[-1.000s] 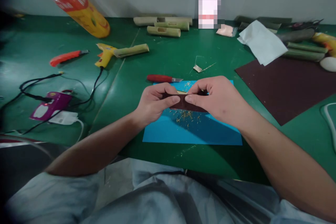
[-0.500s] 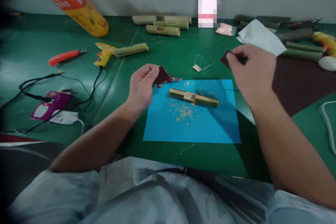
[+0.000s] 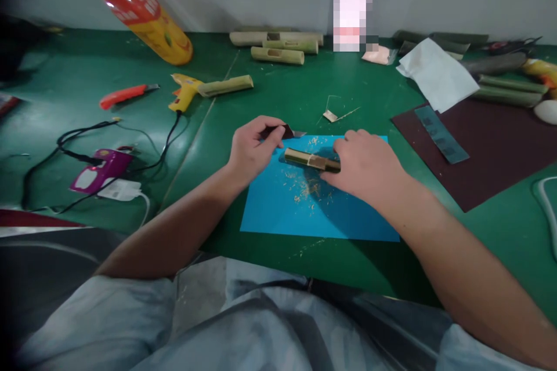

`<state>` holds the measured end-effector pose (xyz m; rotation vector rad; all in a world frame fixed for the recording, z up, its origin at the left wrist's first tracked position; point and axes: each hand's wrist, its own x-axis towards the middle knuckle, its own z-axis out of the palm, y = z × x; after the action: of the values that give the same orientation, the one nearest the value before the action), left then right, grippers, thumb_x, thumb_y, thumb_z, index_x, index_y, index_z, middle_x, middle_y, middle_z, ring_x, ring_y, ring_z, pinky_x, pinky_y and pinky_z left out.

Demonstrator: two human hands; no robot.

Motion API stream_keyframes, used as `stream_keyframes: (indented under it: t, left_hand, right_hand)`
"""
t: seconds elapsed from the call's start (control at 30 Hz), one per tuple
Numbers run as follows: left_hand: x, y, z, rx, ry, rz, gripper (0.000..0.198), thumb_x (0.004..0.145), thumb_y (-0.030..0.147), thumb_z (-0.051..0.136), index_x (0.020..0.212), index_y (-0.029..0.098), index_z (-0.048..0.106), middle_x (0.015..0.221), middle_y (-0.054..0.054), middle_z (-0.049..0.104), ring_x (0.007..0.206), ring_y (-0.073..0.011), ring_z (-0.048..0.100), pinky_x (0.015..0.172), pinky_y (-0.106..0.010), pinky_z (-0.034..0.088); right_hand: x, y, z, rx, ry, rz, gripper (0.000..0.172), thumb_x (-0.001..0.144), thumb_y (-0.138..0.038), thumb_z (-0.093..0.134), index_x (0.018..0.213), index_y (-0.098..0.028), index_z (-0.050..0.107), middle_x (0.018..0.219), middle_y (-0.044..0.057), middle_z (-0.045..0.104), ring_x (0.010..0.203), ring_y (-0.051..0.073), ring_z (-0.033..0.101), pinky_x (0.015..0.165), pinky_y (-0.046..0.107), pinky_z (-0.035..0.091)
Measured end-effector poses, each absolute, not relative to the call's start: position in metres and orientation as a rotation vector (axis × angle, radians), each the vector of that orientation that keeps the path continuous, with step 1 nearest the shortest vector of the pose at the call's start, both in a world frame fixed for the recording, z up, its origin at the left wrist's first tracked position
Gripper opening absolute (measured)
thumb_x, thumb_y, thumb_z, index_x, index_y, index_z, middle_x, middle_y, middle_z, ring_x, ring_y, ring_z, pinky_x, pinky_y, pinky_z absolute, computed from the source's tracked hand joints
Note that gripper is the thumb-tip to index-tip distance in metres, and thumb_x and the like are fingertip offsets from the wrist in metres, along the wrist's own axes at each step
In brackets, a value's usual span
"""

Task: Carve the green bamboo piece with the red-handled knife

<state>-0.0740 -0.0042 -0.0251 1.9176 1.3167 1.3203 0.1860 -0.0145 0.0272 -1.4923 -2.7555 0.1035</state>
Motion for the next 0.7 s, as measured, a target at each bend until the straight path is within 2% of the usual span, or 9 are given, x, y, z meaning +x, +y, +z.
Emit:
stream_keyframes:
  t: [0.1, 0.17, 0.33, 0.43, 0.57, 0.7]
  left_hand:
    - [-0.074, -0.009, -0.017, 2.117, 1.300, 1.262, 0.018, 0.101, 0.031, 0.065, 0.098, 0.019, 0.078, 0.096, -0.006, 0.080, 0.087, -0.0171, 0.073, 0.083, -0.029, 0.057]
    - [-0.073, -0.011, -0.013, 2.207, 1.261, 1.247, 0.019, 0.102, 0.030, 0.063, 0.099, 0.020, 0.078, 0.098, -0.006, 0.081, 0.090, -0.0178, 0.073, 0.086, -0.031, 0.056]
    - [-0.070, -0.010, -0.016, 2.419, 1.248, 1.247, 0.018, 0.103, 0.030, 0.065, 0.107, 0.021, 0.079, 0.108, -0.008, 0.081, 0.103, -0.0214, 0.074, 0.094, -0.035, 0.055]
    - [-0.067, -0.002, -0.023, 2.509, 1.294, 1.258, 0.017, 0.103, 0.031, 0.066, 0.105, 0.021, 0.080, 0.109, -0.009, 0.081, 0.103, -0.0225, 0.073, 0.093, -0.036, 0.055]
    - [-0.062, 0.008, -0.033, 2.654, 1.278, 1.216, 0.020, 0.104, 0.029, 0.063, 0.108, 0.019, 0.079, 0.112, -0.011, 0.079, 0.103, -0.0233, 0.071, 0.093, -0.038, 0.054]
    - [-0.058, 0.011, -0.040, 2.754, 1.152, 1.201, 0.018, 0.104, 0.025, 0.063, 0.106, 0.015, 0.078, 0.107, -0.012, 0.078, 0.101, -0.0235, 0.071, 0.091, -0.039, 0.056]
  right_hand:
    - [0.182, -0.023, 0.030, -1.498, -2.807, 0.105, 0.027, 0.085, -0.037, 0.075, 0.104, -0.016, 0.075, 0.097, 0.013, 0.074, 0.094, 0.032, 0.067, 0.068, 0.039, 0.042]
    - [0.181, -0.024, 0.030, -1.531, -2.788, 0.119, 0.022, 0.087, -0.030, 0.070, 0.104, -0.016, 0.074, 0.097, 0.013, 0.075, 0.092, 0.031, 0.068, 0.066, 0.039, 0.040]
    - [0.175, -0.025, 0.022, -1.634, -2.727, 0.130, 0.022, 0.095, -0.030, 0.057, 0.099, -0.015, 0.074, 0.095, 0.014, 0.076, 0.088, 0.030, 0.069, 0.064, 0.040, 0.038]
    - [0.173, -0.028, 0.014, -1.628, -2.673, 0.062, 0.023, 0.097, -0.029, 0.053, 0.093, -0.016, 0.072, 0.093, 0.014, 0.075, 0.089, 0.029, 0.068, 0.064, 0.039, 0.036]
    - [0.172, -0.032, 0.007, -1.614, -2.618, 0.038, 0.024, 0.098, -0.037, 0.057, 0.093, -0.017, 0.069, 0.092, 0.014, 0.073, 0.089, 0.029, 0.066, 0.062, 0.038, 0.033]
    - [0.168, -0.033, 0.003, -1.605, -2.594, 0.091, 0.022, 0.098, -0.036, 0.057, 0.095, -0.016, 0.067, 0.093, 0.014, 0.072, 0.088, 0.028, 0.066, 0.064, 0.038, 0.032]
